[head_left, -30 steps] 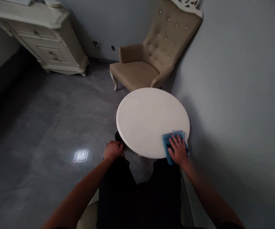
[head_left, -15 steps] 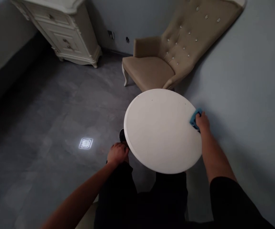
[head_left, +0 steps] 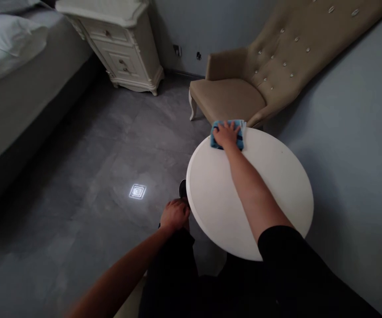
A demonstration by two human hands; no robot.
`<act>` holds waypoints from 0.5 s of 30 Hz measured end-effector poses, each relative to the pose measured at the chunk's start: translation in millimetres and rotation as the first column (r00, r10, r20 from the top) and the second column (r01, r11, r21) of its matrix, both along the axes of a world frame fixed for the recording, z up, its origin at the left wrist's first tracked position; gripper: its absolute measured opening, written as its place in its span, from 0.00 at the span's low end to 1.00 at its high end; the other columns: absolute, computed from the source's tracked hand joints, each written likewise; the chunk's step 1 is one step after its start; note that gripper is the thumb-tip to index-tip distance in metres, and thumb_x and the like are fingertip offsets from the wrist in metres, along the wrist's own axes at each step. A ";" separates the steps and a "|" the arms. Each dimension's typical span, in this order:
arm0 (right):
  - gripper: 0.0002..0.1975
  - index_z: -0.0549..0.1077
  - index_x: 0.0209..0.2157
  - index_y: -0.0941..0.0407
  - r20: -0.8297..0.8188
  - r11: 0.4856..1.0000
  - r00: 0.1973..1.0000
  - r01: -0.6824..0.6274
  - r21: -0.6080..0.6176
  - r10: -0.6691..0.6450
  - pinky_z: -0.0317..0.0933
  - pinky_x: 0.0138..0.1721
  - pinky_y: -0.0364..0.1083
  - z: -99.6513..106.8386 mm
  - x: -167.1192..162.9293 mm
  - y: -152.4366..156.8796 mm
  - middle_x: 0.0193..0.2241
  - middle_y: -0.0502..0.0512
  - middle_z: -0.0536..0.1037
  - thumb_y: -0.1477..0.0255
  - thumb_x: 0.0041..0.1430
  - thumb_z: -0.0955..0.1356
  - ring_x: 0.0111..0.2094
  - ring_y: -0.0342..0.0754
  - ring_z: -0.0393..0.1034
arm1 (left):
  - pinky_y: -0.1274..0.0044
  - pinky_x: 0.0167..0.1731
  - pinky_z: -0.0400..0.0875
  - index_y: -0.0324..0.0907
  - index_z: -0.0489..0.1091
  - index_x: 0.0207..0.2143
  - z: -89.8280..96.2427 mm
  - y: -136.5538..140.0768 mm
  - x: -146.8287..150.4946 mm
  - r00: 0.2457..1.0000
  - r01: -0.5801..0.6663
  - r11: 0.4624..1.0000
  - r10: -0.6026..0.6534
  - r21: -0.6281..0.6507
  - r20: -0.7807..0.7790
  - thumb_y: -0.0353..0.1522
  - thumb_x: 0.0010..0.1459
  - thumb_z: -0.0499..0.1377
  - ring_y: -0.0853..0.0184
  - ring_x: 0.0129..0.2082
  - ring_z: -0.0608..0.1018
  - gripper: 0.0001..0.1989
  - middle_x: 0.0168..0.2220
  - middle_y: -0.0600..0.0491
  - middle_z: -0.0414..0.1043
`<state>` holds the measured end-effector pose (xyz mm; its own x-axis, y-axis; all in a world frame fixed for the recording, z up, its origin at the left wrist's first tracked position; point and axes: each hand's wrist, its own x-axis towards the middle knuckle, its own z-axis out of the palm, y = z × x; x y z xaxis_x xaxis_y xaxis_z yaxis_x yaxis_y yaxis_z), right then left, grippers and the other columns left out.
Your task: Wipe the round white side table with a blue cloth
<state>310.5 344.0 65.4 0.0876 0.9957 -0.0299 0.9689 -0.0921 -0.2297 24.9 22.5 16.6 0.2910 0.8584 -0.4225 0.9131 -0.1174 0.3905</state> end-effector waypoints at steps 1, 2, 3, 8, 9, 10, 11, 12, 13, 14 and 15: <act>0.29 0.79 0.68 0.61 -0.008 0.997 0.997 -0.079 -0.015 0.079 0.31 0.75 0.85 3.1 -30.0 -8.1 0.77 0.65 0.67 0.60 0.82 0.59 0.79 0.77 0.47 | 0.62 0.65 0.69 0.47 0.87 0.46 0.9 -0.2 -0.7 1.000 -0.007 1.000 0.007 -0.001 -0.006 0.38 0.74 0.57 0.50 0.58 0.81 0.17 0.52 0.42 0.85; 0.28 0.80 0.65 0.62 -0.014 0.987 0.988 -0.156 -0.032 0.156 0.30 0.76 0.84 6.5 -56.8 -20.3 0.75 0.64 0.69 0.60 0.82 0.59 0.79 0.77 0.47 | 0.62 0.64 0.69 0.47 0.87 0.47 1.6 -0.7 -1.7 1.000 -0.015 1.000 0.015 -0.002 -0.013 0.38 0.74 0.57 0.50 0.58 0.81 0.17 0.52 0.42 0.85; 0.28 0.82 0.63 0.62 -0.018 0.973 0.974 -0.227 -0.048 0.226 0.30 0.77 0.82 9.9 -80.1 -36.3 0.74 0.62 0.72 0.59 0.81 0.60 0.79 0.75 0.48 | 0.62 0.64 0.70 0.48 0.87 0.48 1.9 -1.6 -3.1 1.000 -0.022 1.000 0.022 -0.005 -0.021 0.38 0.74 0.56 0.51 0.58 0.81 0.17 0.52 0.43 0.86; 0.24 0.85 0.61 0.52 -0.027 0.870 0.872 -0.490 -0.054 0.490 0.27 0.83 0.71 23.5 -136.6 -158.0 0.73 0.42 0.74 0.58 0.77 0.64 0.82 0.69 0.46 | 0.65 0.64 0.70 0.48 0.87 0.48 -2.0 -9.8 -15.9 0.998 -0.023 1.000 0.024 0.015 -0.052 0.39 0.76 0.54 0.53 0.59 0.81 0.20 0.51 0.44 0.87; 0.24 0.84 0.63 0.48 -0.035 0.849 0.851 -0.525 -0.054 0.524 0.25 0.84 0.70 25.9 -136.8 -187.8 0.75 0.38 0.71 0.58 0.77 0.65 0.83 0.67 0.44 | 0.65 0.64 0.70 0.46 0.87 0.48 -3.2 -11.6 -19.0 0.998 -0.010 0.999 0.012 0.031 -0.059 0.39 0.76 0.53 0.53 0.59 0.81 0.21 0.51 0.43 0.86; 0.24 0.82 0.65 0.45 -0.048 0.833 0.835 -0.550 -0.055 0.548 0.24 0.84 0.69 28.3 -134.0 -218.5 0.76 0.34 0.68 0.58 0.76 0.66 0.84 0.65 0.41 | 0.66 0.64 0.70 0.45 0.87 0.47 -4.1 -13.4 -21.8 0.998 0.002 0.999 0.001 0.047 -0.066 0.39 0.76 0.52 0.53 0.59 0.81 0.22 0.51 0.42 0.86; 0.25 0.80 0.68 0.41 -0.064 0.820 0.822 -0.569 -0.057 0.566 0.23 0.85 0.68 30.7 -128.8 -249.7 0.77 0.31 0.64 0.58 0.75 0.66 0.85 0.62 0.39 | 0.66 0.64 0.71 0.43 0.87 0.47 -4.6 -15.1 -24.4 0.997 0.016 0.998 -0.012 0.058 -0.071 0.38 0.77 0.52 0.53 0.58 0.82 0.22 0.51 0.40 0.86; 0.25 0.78 0.69 0.38 -0.082 0.809 0.811 -0.585 -0.057 0.580 0.23 0.85 0.67 32.8 -121.4 -281.0 0.78 0.29 0.61 0.58 0.74 0.67 0.85 0.59 0.38 | 0.66 0.63 0.71 0.42 0.87 0.47 -4.8 -16.8 -26.4 0.997 0.028 0.998 -0.023 0.062 -0.079 0.38 0.77 0.52 0.53 0.58 0.82 0.22 0.51 0.39 0.86; 0.26 0.76 0.70 0.36 -0.100 0.799 0.800 -0.598 -0.055 0.592 0.23 0.86 0.66 34.5 -112.1 -311.8 0.79 0.27 0.58 0.57 0.74 0.67 0.85 0.57 0.37 | 0.67 0.63 0.71 0.41 0.87 0.47 -4.7 -18.6 -27.7 0.996 0.039 0.997 -0.033 0.062 -0.088 0.39 0.77 0.52 0.53 0.59 0.82 0.22 0.52 0.38 0.86; 0.27 0.75 0.71 0.35 -0.120 0.793 0.792 -0.607 -0.047 0.599 0.24 0.86 0.66 35.5 -101.2 -341.7 0.79 0.27 0.56 0.58 0.74 0.67 0.85 0.56 0.37 | 0.67 0.63 0.71 0.41 0.87 0.48 -4.5 -20.4 -28.3 0.994 0.046 0.997 -0.040 0.061 -0.099 0.39 0.77 0.53 0.52 0.59 0.82 0.22 0.52 0.38 0.86; 0.27 0.75 0.71 0.35 -0.140 0.789 0.785 -0.613 -0.034 0.603 0.25 0.86 0.66 35.7 -88.7 -370.2 0.80 0.27 0.55 0.59 0.73 0.67 0.85 0.56 0.38 | 0.67 0.63 0.71 0.41 0.87 0.48 -4.5 -22.2 -28.1 0.993 0.050 0.997 -0.044 0.060 -0.110 0.39 0.76 0.53 0.52 0.59 0.82 0.22 0.52 0.38 0.85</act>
